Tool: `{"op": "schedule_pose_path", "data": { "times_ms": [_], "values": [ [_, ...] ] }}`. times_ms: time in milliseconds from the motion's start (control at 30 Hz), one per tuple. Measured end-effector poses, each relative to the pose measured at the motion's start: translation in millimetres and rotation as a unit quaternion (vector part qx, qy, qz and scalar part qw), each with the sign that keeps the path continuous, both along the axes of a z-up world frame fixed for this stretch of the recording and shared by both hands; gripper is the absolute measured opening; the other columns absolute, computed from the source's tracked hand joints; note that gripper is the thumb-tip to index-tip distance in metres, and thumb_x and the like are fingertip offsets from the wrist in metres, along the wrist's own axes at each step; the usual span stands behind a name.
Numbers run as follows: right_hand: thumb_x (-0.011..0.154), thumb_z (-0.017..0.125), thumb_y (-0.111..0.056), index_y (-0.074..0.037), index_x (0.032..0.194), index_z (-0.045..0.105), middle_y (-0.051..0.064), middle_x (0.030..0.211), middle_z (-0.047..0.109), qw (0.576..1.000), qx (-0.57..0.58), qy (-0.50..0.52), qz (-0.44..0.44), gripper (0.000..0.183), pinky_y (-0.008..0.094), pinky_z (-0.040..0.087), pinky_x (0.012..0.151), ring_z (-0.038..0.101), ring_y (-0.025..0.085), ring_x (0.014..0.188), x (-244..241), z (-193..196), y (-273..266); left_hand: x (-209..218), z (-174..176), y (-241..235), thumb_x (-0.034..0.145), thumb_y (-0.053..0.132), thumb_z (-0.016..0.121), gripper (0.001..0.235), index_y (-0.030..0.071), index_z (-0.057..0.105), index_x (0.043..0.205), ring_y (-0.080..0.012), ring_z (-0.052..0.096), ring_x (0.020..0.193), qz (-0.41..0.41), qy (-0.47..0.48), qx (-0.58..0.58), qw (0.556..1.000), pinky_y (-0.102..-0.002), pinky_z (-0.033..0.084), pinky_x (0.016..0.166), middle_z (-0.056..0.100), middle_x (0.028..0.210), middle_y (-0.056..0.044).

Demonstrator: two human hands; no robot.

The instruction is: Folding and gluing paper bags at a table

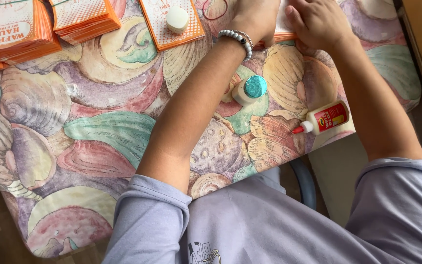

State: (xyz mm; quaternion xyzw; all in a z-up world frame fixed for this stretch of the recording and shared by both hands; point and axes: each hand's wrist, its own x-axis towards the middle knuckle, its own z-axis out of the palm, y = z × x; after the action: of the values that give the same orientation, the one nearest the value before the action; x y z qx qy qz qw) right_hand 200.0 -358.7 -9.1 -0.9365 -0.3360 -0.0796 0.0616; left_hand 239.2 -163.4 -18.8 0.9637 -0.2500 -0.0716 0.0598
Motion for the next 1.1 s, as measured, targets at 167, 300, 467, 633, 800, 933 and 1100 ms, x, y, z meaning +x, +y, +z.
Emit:
{"op": "schedule_pose_path", "data": {
  "times_ms": [167, 300, 467, 633, 800, 933, 1100],
  "values": [
    [0.129, 0.026, -0.034, -0.005, 0.118, 0.066, 0.018, 0.077, 0.070, 0.993, -0.106, -0.027, -0.052, 0.050, 0.049, 0.046, 0.062, 0.068, 0.041, 0.078, -2, -14, -1, -9, 2, 10, 0.047, 0.033, 0.096, 0.061, 0.024, 0.064, 0.098, -0.0205, 0.070, 0.079, -0.004, 0.000, 0.003, 1.000, -0.041, 0.057, 0.054, 0.068, 0.086, 0.005],
    [0.124, 0.019, -0.033, 0.001, 0.138, 0.062, 0.024, 0.104, 0.070, 0.996, -0.074, -0.037, -0.016, 0.056, 0.048, 0.047, 0.076, 0.068, 0.042, 0.095, -7, 2, 11, -22, 6, 22, 0.079, 0.066, 0.081, 0.059, 0.019, 0.066, 0.110, -0.0239, 0.068, 0.086, -0.047, -0.150, -0.129, 0.979, -0.040, 0.055, 0.063, 0.071, 0.100, -0.002],
    [0.122, 0.019, -0.033, 0.000, 0.156, 0.053, 0.022, 0.096, 0.076, 0.994, -0.105, -0.027, -0.018, 0.059, 0.047, 0.051, 0.069, 0.070, 0.040, 0.097, -7, 4, 12, -37, 3, 40, 0.106, 0.047, 0.051, 0.035, 0.019, 0.061, 0.087, -0.0219, 0.059, 0.067, -0.082, -0.276, -0.218, 0.933, -0.039, 0.047, 0.055, 0.062, 0.078, -0.002],
    [0.122, 0.035, -0.035, 0.003, 0.154, 0.054, 0.018, 0.079, 0.073, 0.992, -0.112, -0.061, -0.008, 0.053, 0.042, 0.048, 0.076, 0.071, 0.037, 0.095, -4, -2, 11, -44, -3, 61, 0.111, 0.044, 0.040, 0.055, 0.012, 0.045, 0.155, -0.0350, 0.066, 0.121, -0.133, -0.134, -0.096, 0.977, -0.062, 0.029, 0.110, 0.042, 0.159, -0.013],
    [0.122, 0.036, -0.039, 0.005, 0.149, 0.058, 0.023, 0.087, 0.073, 0.993, -0.113, -0.044, -0.005, 0.055, 0.045, 0.048, 0.075, 0.069, 0.039, 0.095, -5, 4, 13, -48, -4, 66, 0.111, 0.047, 0.037, 0.059, 0.014, 0.038, 0.160, -0.0326, 0.046, 0.144, -0.135, -0.114, -0.091, 0.980, -0.064, 0.022, 0.114, 0.033, 0.164, -0.012],
    [0.124, 0.033, -0.045, 0.001, 0.147, 0.059, 0.022, 0.100, 0.077, 0.988, -0.149, -0.013, -0.042, 0.058, 0.044, 0.047, 0.082, 0.071, 0.040, 0.102, 1, -4, 7, -47, -11, 67, 0.109, 0.047, 0.041, 0.055, 0.018, 0.048, 0.155, -0.0364, 0.057, 0.131, -0.134, -0.161, -0.123, 0.970, -0.060, 0.028, 0.108, 0.045, 0.157, -0.014],
    [0.110, 0.064, -0.033, 0.007, 0.135, 0.051, 0.027, 0.116, 0.052, 0.998, 0.051, 0.035, -0.010, 0.049, 0.054, 0.038, 0.086, 0.051, 0.046, 0.106, -72, 65, 45, -44, -13, 65, 0.108, 0.048, 0.041, 0.055, 0.022, 0.049, 0.156, -0.0362, 0.036, 0.145, -0.133, -0.147, -0.119, 0.973, -0.066, 0.022, 0.111, 0.035, 0.161, -0.012]
  ]
}}
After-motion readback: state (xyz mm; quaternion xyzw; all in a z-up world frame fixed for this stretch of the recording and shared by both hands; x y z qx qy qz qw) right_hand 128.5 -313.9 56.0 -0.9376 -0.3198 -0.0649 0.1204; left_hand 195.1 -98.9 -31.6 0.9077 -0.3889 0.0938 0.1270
